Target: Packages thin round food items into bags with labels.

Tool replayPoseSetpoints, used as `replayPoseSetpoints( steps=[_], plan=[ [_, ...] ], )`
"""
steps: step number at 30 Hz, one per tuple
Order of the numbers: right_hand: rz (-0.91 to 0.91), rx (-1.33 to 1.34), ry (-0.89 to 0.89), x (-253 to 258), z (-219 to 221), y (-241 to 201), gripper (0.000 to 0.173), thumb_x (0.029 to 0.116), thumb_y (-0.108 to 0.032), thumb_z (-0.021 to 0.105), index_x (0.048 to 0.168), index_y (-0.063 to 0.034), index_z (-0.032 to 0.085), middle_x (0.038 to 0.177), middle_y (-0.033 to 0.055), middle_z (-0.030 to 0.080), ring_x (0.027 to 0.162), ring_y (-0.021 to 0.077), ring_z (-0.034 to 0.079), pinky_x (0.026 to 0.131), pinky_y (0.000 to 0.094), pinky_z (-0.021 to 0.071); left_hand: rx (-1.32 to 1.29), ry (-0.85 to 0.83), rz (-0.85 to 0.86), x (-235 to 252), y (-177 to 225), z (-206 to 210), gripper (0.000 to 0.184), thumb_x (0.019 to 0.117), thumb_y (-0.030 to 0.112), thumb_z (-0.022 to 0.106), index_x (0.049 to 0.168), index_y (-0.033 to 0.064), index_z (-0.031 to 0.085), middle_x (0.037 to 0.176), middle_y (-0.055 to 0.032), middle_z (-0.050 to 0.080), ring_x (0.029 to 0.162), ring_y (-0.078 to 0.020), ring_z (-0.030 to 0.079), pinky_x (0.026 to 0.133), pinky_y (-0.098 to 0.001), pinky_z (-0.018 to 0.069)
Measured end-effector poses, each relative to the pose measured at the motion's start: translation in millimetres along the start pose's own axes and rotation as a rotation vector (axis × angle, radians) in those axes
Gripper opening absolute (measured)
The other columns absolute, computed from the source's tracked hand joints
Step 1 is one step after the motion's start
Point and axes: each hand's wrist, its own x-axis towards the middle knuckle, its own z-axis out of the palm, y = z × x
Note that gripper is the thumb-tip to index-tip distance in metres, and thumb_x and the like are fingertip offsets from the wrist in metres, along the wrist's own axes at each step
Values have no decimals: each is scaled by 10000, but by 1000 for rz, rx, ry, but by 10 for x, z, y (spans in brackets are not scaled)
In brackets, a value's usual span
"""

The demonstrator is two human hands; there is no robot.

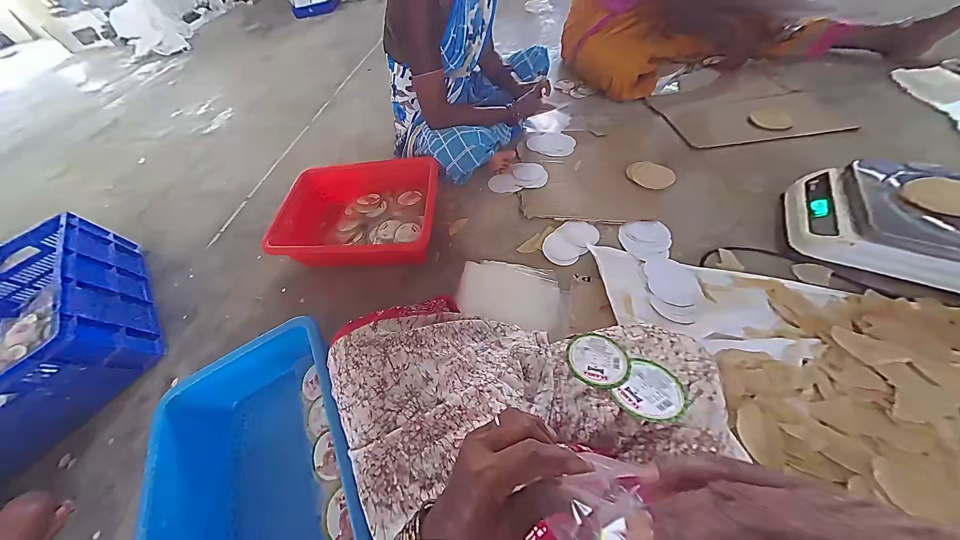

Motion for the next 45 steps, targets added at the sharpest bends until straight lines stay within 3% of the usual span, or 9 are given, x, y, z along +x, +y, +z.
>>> replayPoseSetpoints(
  steps=[5, 9, 12, 16, 20, 25, 31, 37, 45],
  plan=[
    [146, 34, 70, 26, 74, 201, 145, 953, -118, 723, 1069, -33, 737, 1010, 74, 779, 1047, 140, 727, 1166, 445, 441, -18, -5, -39, -37, 15, 27, 184, 1008, 163, 629, 1048, -1, 704, 962, -98, 681, 1004, -119, 651, 930, -217, 522],
    [298, 102, 291, -15, 186, 452, 408, 825, -153, 832, 1198, -216, 678, 1109, -114, 735, 1018, 19, 698, 902, 231, 603, -299, -11, -266, -76, 73, 104, 185, 986, 122, 655, 1109, -12, 687, 1091, -58, 729, 1065, -29, 663, 951, -220, 543],
    [304, 172, 375, -91, 273, 677, 558, 861, -169, 791, 1369, -168, 561, 1250, -38, 676, 1095, 87, 679, 926, 253, 598, -580, 14, -505, -119, 56, 141, 243, 1028, 188, 599, 1138, -7, 694, 1035, -13, 750, 977, -33, 694, 905, -259, 576],
    [300, -58, 367, -251, 348, 835, 366, 969, -310, 680, 1301, -170, 613, 1204, -75, 696, 1071, 16, 666, 916, 200, 575, -717, 4, -632, -173, 0, 124, 253, 1047, 152, 560, 1206, -26, 646, 1065, -22, 739, 952, -87, 716, 885, -306, 601],
    [353, -77, 278, -415, 348, 890, 326, 984, -274, 647, 1289, -174, 590, 1184, -74, 685, 1056, 4, 659, 901, 189, 571, -705, -29, -691, -245, -54, 154, 250, 1060, 143, 535, 1202, -41, 627, 1032, -31, 729, 934, -91, 710, 859, -319, 605],
    [456, -71, 162, -549, 311, 869, 545, 1017, -310, 612, 1510, -179, 420, 1324, -21, 644, 1113, 24, 658, 926, 222, 582, -635, -57, -708, -264, -99, 154, 291, 1081, 190, 498, 1209, -51, 601, 1010, -33, 706, 920, -70, 684, 849, -287, 581],
    [434, -33, 110, -674, 219, 864, 444, 998, -215, 627, 1432, -154, 557, 1322, -24, 671, 1149, 40, 658, 965, 233, 575, -401, -130, -641, -295, -122, 234, 309, 1080, 262, 506, 1056, -31, 602, 818, -43, 646, 749, -72, 645, 695, -270, 557],
    [483, -60, 3, -716, 148, 841, 535, 1010, -298, 620, 1515, -199, 473, 1343, -17, 659, 1121, 28, 665, 925, 234, 586, -459, -118, -692, -263, -43, 323, 374, 1040, 102, 555, 1364, -77, 501, 1061, -107, 725, 925, -110, 713, 853, -322, 599],
    [431, -236, -204, -705, 149, 897, 388, 1077, -427, 466, 1369, -199, 582, 1011, 43, 729, 829, 106, 706, 675, 324, 580, -426, -240, -699, -325, -63, 363, 520, 985, 91, 625, 1436, -79, 431, 1073, -141, 710, 884, -110, 707, 812, -324, 602]
  ],
)
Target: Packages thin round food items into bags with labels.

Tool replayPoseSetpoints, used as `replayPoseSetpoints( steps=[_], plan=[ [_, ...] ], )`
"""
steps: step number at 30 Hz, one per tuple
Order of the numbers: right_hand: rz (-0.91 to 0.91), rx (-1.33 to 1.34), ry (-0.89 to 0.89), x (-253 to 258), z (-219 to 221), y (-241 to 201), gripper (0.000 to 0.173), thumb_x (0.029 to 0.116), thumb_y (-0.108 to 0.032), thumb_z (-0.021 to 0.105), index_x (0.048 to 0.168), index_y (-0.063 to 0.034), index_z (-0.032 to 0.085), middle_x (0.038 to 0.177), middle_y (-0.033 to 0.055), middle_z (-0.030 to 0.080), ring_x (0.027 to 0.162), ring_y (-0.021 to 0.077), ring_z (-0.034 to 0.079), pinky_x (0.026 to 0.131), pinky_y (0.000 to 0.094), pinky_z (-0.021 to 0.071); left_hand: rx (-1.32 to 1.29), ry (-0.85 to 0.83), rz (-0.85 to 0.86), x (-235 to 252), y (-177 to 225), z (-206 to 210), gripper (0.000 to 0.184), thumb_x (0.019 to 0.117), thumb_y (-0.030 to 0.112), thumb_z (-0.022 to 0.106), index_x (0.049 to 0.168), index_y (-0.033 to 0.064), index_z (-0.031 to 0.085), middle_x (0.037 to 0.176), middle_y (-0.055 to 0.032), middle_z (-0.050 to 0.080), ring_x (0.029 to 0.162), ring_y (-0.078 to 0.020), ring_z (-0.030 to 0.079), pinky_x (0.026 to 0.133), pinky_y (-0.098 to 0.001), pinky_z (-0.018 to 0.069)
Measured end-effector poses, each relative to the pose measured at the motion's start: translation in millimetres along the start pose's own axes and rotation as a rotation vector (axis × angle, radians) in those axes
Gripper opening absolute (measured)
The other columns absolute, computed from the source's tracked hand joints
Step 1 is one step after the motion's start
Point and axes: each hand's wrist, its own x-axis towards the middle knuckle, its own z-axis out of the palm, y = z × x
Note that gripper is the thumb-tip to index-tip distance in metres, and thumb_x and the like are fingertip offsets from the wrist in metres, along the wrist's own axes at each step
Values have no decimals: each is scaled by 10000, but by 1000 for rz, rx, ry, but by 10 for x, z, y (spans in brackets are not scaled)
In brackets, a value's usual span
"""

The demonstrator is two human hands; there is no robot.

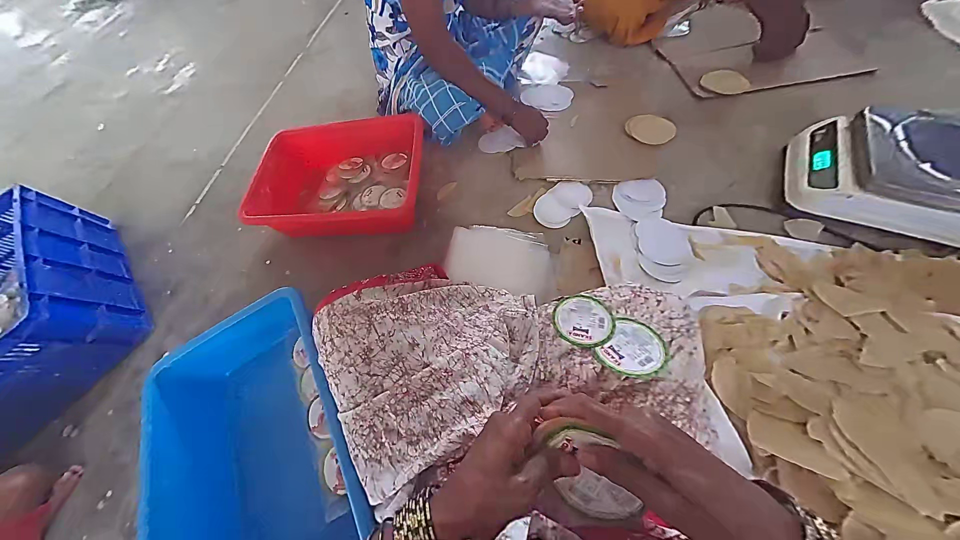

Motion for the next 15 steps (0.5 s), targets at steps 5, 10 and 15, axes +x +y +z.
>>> replayPoseSetpoints(
  steps=[5, 10, 15],
  plan=[
    [37, 53, 3, -30, 110, 35, 443, 1082, -485, 424, 1423, -230, 549, 1024, 39, 722, 824, 113, 697, 675, 338, 578, -113, 56, -53, -8, 10, 10, 553, 988, 69, 621, 1468, -59, 377, 1139, -118, 710, 941, -111, 713, 855, -322, 603],
    [46, -60, 80, -21, 280, 17, 547, 1080, -553, 346, 1455, -186, 498, 829, 63, 673, 668, 169, 661, 564, 375, 545, -108, 32, -25, 41, 5, -38, 552, 978, 9, 603, 1471, -83, 375, 1227, -154, 678, 1029, -145, 708, 919, -344, 595],
    [49, 146, 216, -39, 188, 41, 487, 1064, -511, 456, 1428, -195, 530, 1143, -14, 709, 953, 6, 680, 798, 215, 581, -212, 34, -91, -4, 67, -166, 683, 971, 102, 655, 1511, -70, 274, 1070, -101, 731, 947, -131, 722, 884, -337, 600]
  ],
)
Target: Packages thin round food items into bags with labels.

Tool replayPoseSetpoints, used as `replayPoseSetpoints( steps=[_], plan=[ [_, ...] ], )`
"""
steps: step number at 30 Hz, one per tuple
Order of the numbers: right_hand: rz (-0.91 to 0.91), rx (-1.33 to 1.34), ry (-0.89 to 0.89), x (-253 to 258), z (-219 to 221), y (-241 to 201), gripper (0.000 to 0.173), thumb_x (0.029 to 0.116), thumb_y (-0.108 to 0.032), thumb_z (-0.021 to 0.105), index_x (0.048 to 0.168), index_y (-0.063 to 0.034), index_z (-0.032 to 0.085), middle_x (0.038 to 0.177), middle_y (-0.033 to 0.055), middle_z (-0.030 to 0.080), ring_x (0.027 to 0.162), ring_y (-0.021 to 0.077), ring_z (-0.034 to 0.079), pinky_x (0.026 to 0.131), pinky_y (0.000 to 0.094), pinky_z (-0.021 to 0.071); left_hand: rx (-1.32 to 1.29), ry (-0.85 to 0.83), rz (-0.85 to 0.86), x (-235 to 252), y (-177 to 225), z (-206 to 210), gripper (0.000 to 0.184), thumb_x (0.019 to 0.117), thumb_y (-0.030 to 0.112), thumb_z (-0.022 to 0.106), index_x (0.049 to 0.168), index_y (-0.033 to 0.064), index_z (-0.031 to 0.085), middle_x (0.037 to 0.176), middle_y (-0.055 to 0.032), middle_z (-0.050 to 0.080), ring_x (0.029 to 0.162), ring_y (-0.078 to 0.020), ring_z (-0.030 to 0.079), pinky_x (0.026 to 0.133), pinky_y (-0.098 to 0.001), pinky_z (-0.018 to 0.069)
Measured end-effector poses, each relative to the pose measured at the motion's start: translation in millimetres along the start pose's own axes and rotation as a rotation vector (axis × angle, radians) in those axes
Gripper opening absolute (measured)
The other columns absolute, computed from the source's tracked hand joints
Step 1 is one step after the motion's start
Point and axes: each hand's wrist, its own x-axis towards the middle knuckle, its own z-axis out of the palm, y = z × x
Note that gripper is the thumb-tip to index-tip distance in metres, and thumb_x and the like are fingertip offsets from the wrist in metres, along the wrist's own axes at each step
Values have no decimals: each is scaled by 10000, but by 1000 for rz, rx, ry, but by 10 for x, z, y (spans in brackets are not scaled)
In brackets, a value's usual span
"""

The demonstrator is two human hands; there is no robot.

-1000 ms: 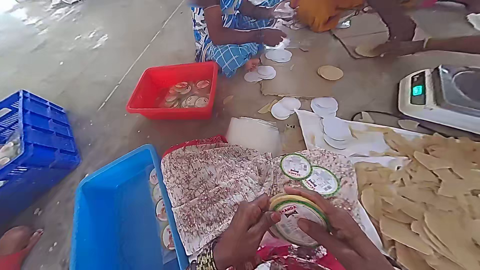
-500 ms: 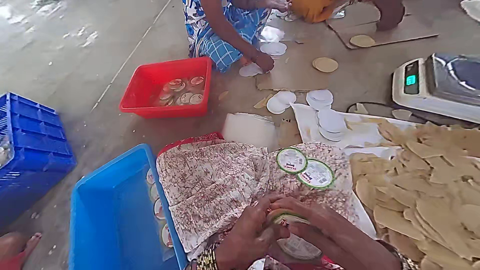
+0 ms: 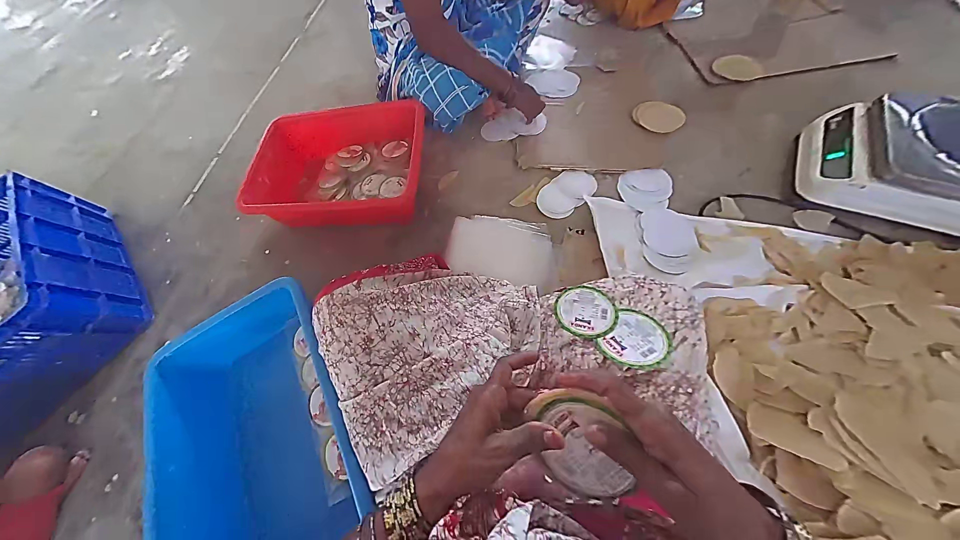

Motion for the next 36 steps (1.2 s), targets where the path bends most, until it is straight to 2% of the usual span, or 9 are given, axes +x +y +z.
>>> replayPoseSetpoints(
  steps=[3, 6, 10, 14, 17, 21, 28, 32, 36],
  plan=[
    [10, 85, 45, -17, -31, 56, 424, 1073, -468, 461, 1362, -180, 575, 1215, -56, 698, 1064, -6, 666, 890, 193, 574, 168, -21, -24, -95, -85, -133, 320, 1017, 215, 621, 1191, -53, 642, 901, -52, 733, 812, -90, 703, 776, -295, 594],
    [-19, 121, 50, -44, 68, 123, 393, 1092, -430, 433, 1342, -183, 609, 1221, -53, 702, 1077, -1, 666, 907, 198, 569, 161, -2, 17, -145, -125, -111, 258, 1055, 163, 538, 1037, -38, 699, 858, -39, 731, 784, -77, 708, 764, -288, 603],
    [-73, 39, -29, -11, 142, 138, 380, 1105, -422, 399, 1320, -182, 600, 1115, -25, 718, 963, -13, 676, 812, 180, 560, 162, 63, 37, -124, -113, -40, 228, 1041, 134, 551, 1014, -29, 709, 818, 4, 696, 747, -10, 646, 721, -216, 551],
    [-9, -115, -126, -12, 125, 68, 461, 1089, -514, 357, 1346, -183, 549, 949, 37, 693, 767, 89, 673, 631, 290, 551, 180, 68, 31, -85, -130, -31, 210, 1034, 123, 557, 977, -18, 702, 770, 22, 663, 698, 17, 599, 667, -185, 508],
    [12, -24, -14, -29, 100, 48, 594, 1037, -585, 465, 1482, -193, 458, 1081, 0, 723, 893, 49, 705, 749, 259, 605, 117, 143, 102, -58, -91, -27, 218, 1041, 108, 549, 1023, -25, 721, 848, 13, 711, 770, 9, 647, 726, -189, 547],
    [-33, 178, 250, -81, 126, 67, 388, 990, -320, 678, 1365, -232, 633, 1112, -54, 744, 912, 34, 714, 804, 200, 608, 37, 280, 185, -40, -64, -24, 201, 1032, 84, 557, 1042, -33, 720, 916, -9, 733, 823, -20, 677, 773, -210, 573],
    [-76, 110, 125, -105, 205, 82, 278, 1025, -270, 629, 1280, -187, 702, 1125, -42, 752, 952, 1, 705, 846, 177, 591, 179, 222, 225, -34, -135, 41, 190, 1031, 84, 562, 1002, -40, 703, 849, -8, 703, 752, 19, 627, 688, -164, 524],
    [-119, 126, 140, -73, 212, 10, 432, 982, -382, 681, 1376, -210, 632, 1169, -39, 741, 947, 11, 713, 827, 196, 607, 33, 321, 307, -37, -149, 56, 200, 1043, 122, 557, 1019, -2, 713, 931, -9, 732, 852, -14, 675, 790, -194, 563],
    [-174, 82, 209, -75, 299, 44, 308, 993, -235, 681, 1296, -185, 696, 1148, -28, 743, 972, 13, 697, 855, 181, 586, 23, 381, 411, -5, -123, 86, 195, 1037, 139, 570, 1023, 25, 728, 961, -5, 744, 901, -24, 690, 838, -201, 568]
  ],
)
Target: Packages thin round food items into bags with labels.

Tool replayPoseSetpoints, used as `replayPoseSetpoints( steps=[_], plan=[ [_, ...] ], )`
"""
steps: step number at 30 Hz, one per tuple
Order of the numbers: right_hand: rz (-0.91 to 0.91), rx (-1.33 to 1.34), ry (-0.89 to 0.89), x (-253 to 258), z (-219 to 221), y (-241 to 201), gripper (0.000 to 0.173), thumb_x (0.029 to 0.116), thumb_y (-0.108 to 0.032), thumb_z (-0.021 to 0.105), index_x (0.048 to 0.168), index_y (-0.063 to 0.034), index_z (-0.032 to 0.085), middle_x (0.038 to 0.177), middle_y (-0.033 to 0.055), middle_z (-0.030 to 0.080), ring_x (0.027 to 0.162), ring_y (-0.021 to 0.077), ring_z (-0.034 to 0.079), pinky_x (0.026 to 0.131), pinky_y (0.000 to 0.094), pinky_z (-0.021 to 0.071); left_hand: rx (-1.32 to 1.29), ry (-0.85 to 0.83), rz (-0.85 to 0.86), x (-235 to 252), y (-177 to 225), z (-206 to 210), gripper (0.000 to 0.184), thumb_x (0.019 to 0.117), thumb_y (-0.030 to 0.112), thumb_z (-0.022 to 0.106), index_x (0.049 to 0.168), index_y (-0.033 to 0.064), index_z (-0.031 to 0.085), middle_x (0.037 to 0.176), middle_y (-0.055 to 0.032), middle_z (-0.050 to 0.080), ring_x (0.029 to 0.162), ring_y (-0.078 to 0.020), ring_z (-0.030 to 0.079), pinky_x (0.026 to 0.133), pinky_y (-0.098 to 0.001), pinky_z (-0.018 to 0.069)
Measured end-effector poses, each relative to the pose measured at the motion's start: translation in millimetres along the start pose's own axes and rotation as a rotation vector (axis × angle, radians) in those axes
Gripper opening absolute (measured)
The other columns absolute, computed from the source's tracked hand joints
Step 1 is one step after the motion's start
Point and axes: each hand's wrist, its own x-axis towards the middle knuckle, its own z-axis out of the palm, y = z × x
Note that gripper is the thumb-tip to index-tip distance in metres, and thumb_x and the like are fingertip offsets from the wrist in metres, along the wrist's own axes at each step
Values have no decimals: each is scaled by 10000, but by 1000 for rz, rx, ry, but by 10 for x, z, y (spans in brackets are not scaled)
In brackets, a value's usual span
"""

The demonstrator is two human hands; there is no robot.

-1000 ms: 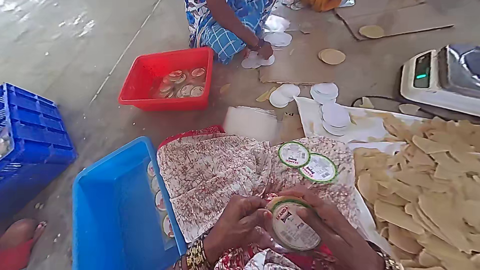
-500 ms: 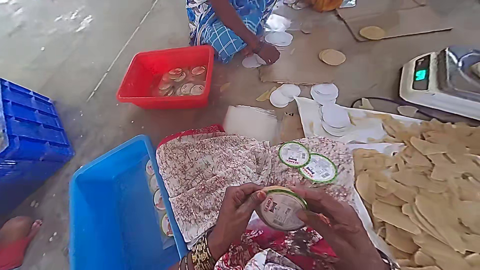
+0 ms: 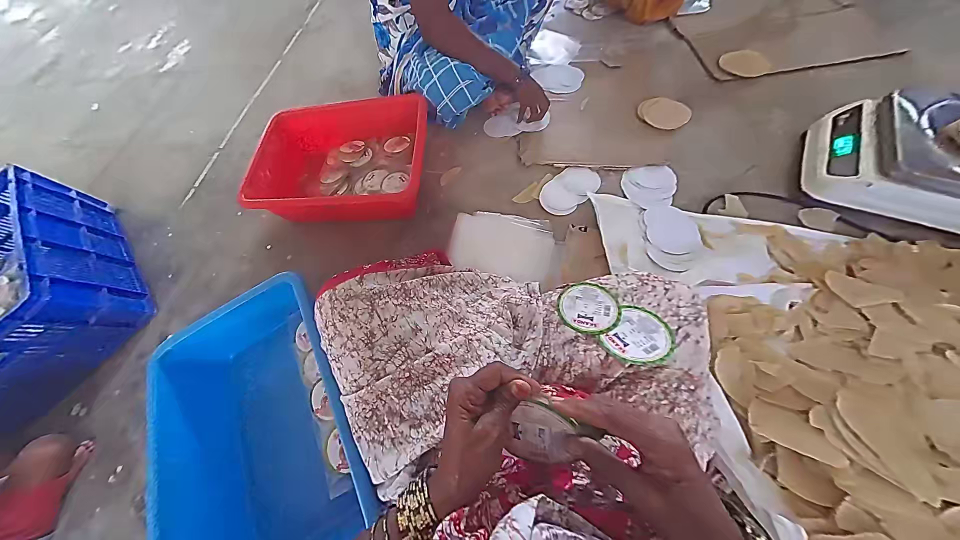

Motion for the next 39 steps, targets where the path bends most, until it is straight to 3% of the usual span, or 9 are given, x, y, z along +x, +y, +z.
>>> replayPoseSetpoints(
  steps=[10, 15, 19, 24, 27, 30, 33, 36, 39],
  plan=[
    [-71, -198, -172, 106, -113, 0, 318, 1031, -394, 600, 1280, -227, 705, 1086, 1, 732, 1002, 44, 684, 863, 207, 568, 86, -86, 94, 35, 6, -20, 202, 1041, 124, 566, 988, -12, 706, 999, -82, 732, 972, -117, 700, 897, -278, 577],
    [-150, -348, -319, 130, -18, 3, 326, 1056, -409, 511, 991, -157, 707, 922, 38, 703, 888, 143, 686, 745, 313, 578, 233, -196, 161, 21, 65, 99, 261, 1057, 153, 544, 945, -27, 696, 953, -113, 727, 984, -173, 704, 956, -359, 567],
    [-209, -396, -139, 174, -30, -85, 285, 1066, -357, 532, 1069, -152, 730, 945, 34, 733, 876, 100, 702, 757, 236, 575, 146, -148, 142, 70, 86, 9, 254, 1068, 172, 523, 1006, -9, 690, 975, -82, 723, 924, -111, 707, 852, -280, 601],
    [-248, -511, 6, 223, -163, -223, 216, 1043, -294, 583, 926, -149, 693, 859, 9, 712, 836, 70, 679, 728, 183, 539, 42, -8, 99, 130, 127, -120, 266, 1063, 252, 522, 1003, 78, 714, 943, -22, 741, 918, -103, 720, 879, -277, 593],
    [-282, -496, -87, 211, -28, -474, 168, 1048, -250, 586, 1037, -132, 704, 887, 49, 720, 829, 146, 689, 737, 257, 558, -129, 70, 108, 146, 39, -89, 299, 1071, 311, 499, 976, 110, 700, 882, -7, 717, 902, -123, 714, 938, -327, 578],
    [-354, -264, -152, 229, 167, -666, 232, 1011, -235, 658, 1187, -88, 698, 998, 89, 744, 933, 182, 706, 861, 281, 562, -693, 121, 58, 281, -89, -80, 228, 1066, 277, 509, 917, 153, 630, 746, 48, 626, 758, -96, 660, 874, -301, 562],
    [-175, -303, -43, 282, 221, -589, 417, 1018, -438, 610, 1263, -103, 654, 1200, 82, 700, 1171, 167, 627, 1024, 307, 495, -1222, 4, 14, 402, -185, -131, 241, 1061, 259, 504, 934, 121, 655, 744, 43, 643, 729, -98, 661, 783, -254, 546],
    [132, -196, 1, 370, 279, -194, 748, 974, -642, 545, 1427, -47, 558, 1314, 80, 669, 1169, 138, 649, 943, 337, 573, -1284, -39, -29, 392, 32, -19, 247, 1071, 281, 482, 913, 137, 605, 707, 71, 580, 704, -62, 625, 751, -213, 522],
    [380, 417, -77, 347, 358, 18, 436, 888, -341, 780, 1213, -73, 668, 1020, 19, 743, 878, 107, 717, 757, 285, 619, -1103, -103, -30, 401, -26, -16, 250, 1081, 289, 468, 943, 146, 619, 768, 48, 619, 771, -94, 652, 811, -260, 541]
  ],
)
